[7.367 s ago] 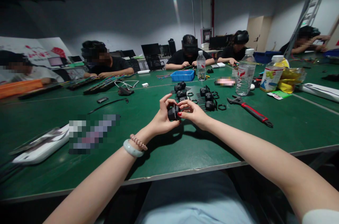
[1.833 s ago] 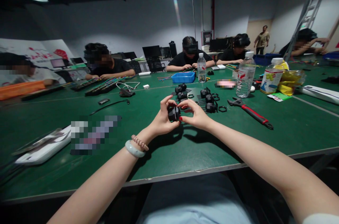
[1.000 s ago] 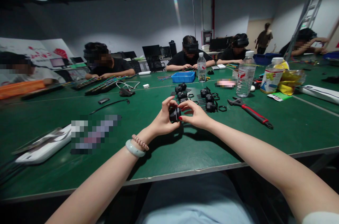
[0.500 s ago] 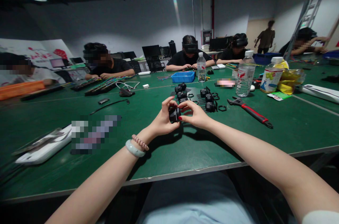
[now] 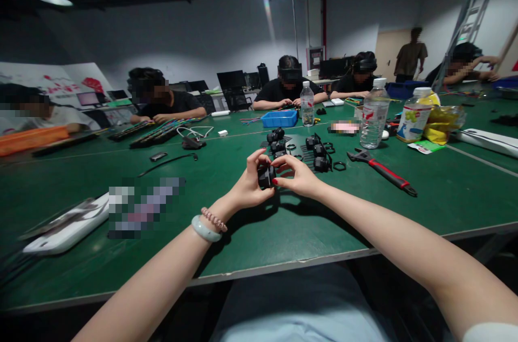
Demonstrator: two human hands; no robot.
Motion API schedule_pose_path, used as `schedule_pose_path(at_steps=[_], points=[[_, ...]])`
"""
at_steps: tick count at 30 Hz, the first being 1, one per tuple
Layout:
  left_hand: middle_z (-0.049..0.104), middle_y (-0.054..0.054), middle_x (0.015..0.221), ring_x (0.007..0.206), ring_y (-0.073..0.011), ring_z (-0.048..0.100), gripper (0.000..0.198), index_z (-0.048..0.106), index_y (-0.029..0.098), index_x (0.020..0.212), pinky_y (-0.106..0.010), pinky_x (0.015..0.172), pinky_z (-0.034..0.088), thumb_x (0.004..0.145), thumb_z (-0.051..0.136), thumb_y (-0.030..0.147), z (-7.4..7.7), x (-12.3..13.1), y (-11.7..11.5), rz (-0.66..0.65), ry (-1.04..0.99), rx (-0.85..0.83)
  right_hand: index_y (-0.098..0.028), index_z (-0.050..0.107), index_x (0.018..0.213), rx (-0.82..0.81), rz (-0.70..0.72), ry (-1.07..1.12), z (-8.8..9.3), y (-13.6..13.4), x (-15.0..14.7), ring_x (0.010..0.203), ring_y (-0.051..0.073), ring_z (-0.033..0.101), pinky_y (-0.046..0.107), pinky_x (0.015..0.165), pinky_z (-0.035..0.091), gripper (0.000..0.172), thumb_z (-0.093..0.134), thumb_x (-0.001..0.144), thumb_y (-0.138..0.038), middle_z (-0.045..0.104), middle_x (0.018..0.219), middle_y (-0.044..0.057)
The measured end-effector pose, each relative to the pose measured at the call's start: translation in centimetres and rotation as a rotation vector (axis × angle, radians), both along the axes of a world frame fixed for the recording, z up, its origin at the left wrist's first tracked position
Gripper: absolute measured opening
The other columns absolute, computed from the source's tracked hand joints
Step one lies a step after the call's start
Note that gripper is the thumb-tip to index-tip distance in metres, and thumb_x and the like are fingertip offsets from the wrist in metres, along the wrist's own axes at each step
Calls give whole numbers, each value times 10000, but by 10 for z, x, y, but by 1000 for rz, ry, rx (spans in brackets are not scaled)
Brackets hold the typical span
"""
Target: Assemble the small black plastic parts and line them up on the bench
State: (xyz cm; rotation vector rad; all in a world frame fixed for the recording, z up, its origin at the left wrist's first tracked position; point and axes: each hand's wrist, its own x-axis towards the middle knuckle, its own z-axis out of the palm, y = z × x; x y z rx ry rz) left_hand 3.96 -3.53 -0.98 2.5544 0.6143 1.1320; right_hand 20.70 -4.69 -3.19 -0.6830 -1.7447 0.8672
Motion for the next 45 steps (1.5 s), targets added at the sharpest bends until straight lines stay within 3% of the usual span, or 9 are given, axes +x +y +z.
schedule_pose_path(at_steps=[45], points=[[395,-52,1012,934,-173,415,850,84,237,1230,-365,825,351,531,538,71,0,2,-2,-27,-23,-29,-164,491,931,-22,-17,-31,2,4,-3,850,150,539,305,768,429,289,542,704,-334,562,926,52]])
